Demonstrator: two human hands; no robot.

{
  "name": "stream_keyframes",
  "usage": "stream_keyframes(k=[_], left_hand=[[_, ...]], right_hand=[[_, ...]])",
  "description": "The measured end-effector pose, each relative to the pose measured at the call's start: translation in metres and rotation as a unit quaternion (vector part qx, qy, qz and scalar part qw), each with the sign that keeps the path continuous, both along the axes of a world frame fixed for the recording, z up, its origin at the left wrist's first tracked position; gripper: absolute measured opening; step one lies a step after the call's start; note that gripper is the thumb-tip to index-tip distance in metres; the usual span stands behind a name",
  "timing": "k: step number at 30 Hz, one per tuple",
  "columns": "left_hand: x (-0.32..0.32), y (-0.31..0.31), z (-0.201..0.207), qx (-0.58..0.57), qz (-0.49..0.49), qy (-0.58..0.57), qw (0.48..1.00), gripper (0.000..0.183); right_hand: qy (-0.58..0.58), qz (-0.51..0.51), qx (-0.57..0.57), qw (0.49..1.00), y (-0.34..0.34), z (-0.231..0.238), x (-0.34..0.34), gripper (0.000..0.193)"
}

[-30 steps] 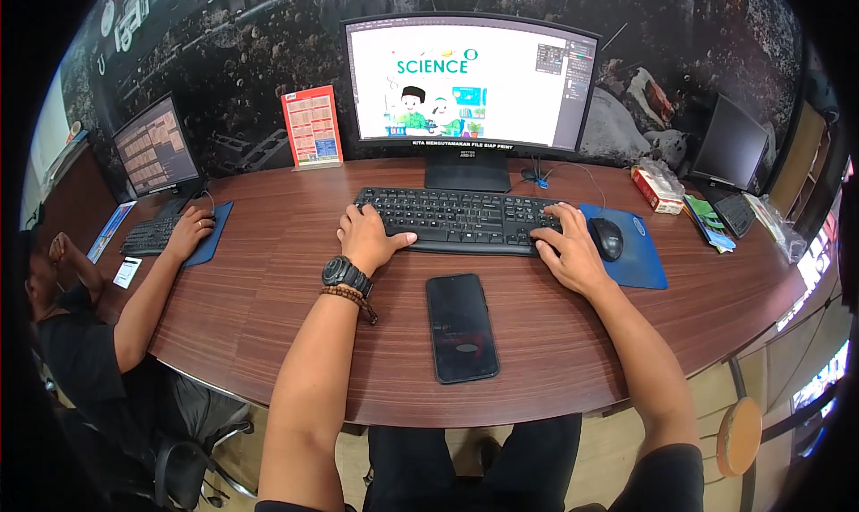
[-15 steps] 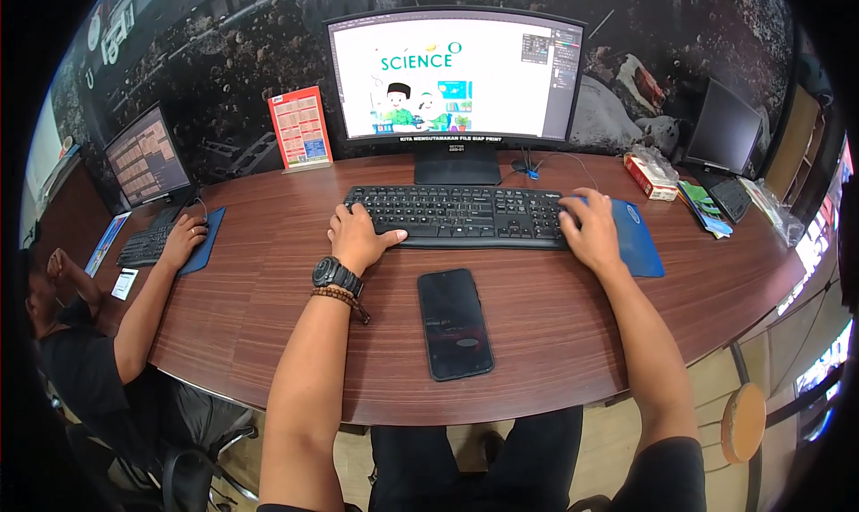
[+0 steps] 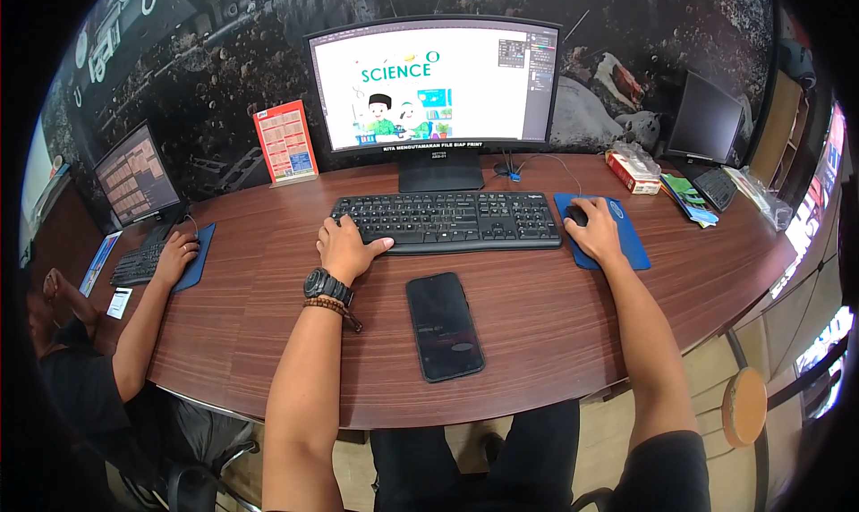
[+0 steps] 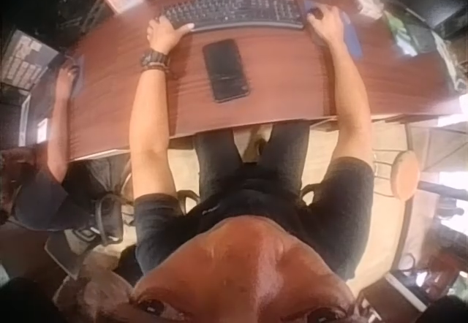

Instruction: The user is using a computer to design a science-themed poster or digital asset in a graphic design software.

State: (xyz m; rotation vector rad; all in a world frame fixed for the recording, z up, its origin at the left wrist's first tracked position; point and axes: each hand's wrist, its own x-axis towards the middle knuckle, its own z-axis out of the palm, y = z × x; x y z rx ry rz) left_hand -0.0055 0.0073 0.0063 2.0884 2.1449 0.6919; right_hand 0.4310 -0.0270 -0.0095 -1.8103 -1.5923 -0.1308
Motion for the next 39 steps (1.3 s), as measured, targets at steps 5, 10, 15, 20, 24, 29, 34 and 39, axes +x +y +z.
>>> stream_keyframes(k=[5, 10, 15, 20, 24, 29, 34, 39], left_hand=[[0.003, -0.004, 0.001, 0.052, -0.010, 0.006, 0.999, 0.067], [0.009, -0.005, 0.004, 0.052, -0.003, -0.022, 0.998, 0.051], [0.008, -0.003, 0.000, 0.064, 0.010, -0.011, 0.998, 0.055], [0.006, -0.004, 0.000, 0.064, 0.009, -0.011, 0.998, 0.056], [0.006, -0.002, -0.001, 0.073, 0.005, -0.014, 0.997, 0.054], [0.008, -0.003, 0.000, 0.068, 0.002, -0.012, 0.998, 0.052], [0.002, -0.002, -0.001, 0.042, -0.009, -0.016, 0.999, 0.069], [0.007, -0.004, -0.001, 0.043, 0.003, 0.013, 0.999, 0.092]], right_hand=[[0.011, 0.013, 0.015, 1.000, -0.005, -0.002, -0.002, 0.047], [0.017, 0.054, 0.043, 0.997, -0.002, -0.010, 0.007, 0.045], [0.038, 0.065, 0.042, 0.996, 0.000, -0.010, 0.007, 0.041], [0.040, 0.047, 0.023, 0.998, -0.004, -0.005, 0.001, 0.041], [0.038, 0.044, 0.024, 0.998, -0.004, -0.005, 0.002, 0.040], [0.038, 0.047, 0.037, 0.998, -0.004, -0.006, 0.004, 0.038], [0.029, 0.009, 0.043, 0.999, -0.001, -0.009, 0.004, 0.036], [0.027, 0.005, 0.040, 0.999, -0.005, -0.006, 0.004, 0.034]])
